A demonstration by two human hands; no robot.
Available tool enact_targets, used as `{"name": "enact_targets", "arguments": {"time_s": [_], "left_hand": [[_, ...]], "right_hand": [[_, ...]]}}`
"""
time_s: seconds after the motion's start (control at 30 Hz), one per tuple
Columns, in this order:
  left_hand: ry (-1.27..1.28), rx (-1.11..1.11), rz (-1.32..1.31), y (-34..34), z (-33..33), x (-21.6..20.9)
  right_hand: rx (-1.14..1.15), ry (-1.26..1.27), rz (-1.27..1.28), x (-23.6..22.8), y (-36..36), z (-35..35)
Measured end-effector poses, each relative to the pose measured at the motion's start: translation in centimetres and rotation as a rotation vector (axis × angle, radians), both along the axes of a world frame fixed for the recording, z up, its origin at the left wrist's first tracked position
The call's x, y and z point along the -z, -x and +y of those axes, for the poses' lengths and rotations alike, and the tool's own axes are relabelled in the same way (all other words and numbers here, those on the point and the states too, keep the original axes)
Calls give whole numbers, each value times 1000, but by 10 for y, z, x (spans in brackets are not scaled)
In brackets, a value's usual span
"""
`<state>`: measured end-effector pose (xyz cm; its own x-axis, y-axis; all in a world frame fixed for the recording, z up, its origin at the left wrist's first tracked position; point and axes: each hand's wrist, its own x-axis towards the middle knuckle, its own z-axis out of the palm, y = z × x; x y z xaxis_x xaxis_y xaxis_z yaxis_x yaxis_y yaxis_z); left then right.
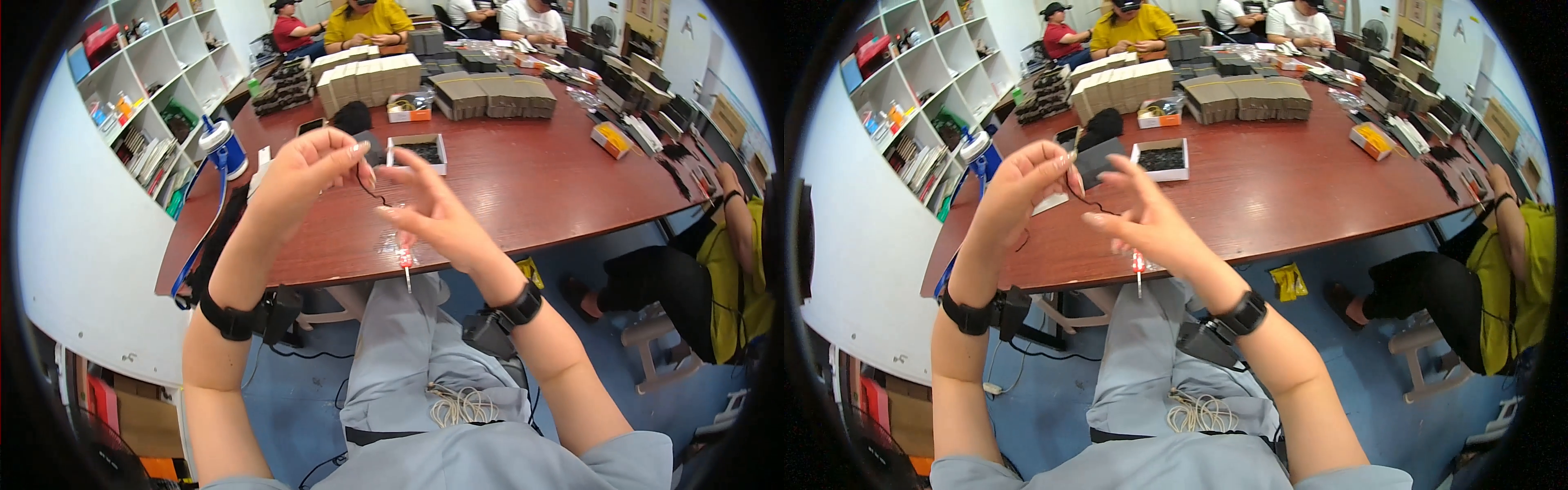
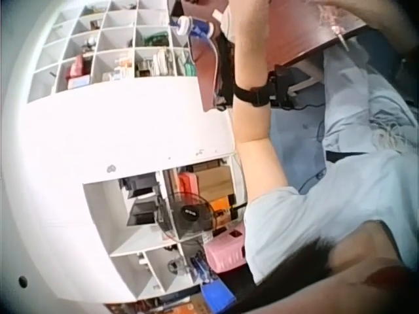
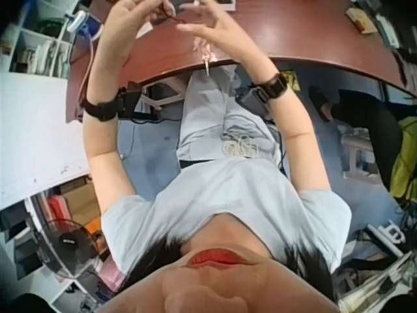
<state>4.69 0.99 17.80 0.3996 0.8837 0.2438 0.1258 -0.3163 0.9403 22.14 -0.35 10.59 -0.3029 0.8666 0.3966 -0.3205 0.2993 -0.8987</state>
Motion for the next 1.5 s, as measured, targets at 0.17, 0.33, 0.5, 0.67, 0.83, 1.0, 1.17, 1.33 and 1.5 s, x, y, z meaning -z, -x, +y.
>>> {"name": "enact_targets", "arguments": {"time_s": [0.17,0.33,0.5,0.67,0.83,1.0,1.17,1.33,1.5], "left_hand": [[129,24,-179,-3,-1,15],[132,-35,-385,23,-3,22],[149,-110,-391,37,-4,36],[185,-227,-240,41,-6,53],[195,-358,137,63,-7,81],[239,-423,258,62,-21,98],[-37,-511,503,83,-4,117],[-1012,-827,1063,81,22,115],[178,-197,245,11,42,97]], "right_hand": [[-220,214,-85,18,-15,17],[-135,233,-171,32,-33,17],[-160,265,-188,40,-43,21],[99,128,-360,62,-34,28],[332,-186,-640,78,-30,35],[387,-425,-729,73,-16,62],[390,-660,-881,77,18,95],[355,-635,-1018,79,24,111],[350,-741,-890,56,8,108]]}}
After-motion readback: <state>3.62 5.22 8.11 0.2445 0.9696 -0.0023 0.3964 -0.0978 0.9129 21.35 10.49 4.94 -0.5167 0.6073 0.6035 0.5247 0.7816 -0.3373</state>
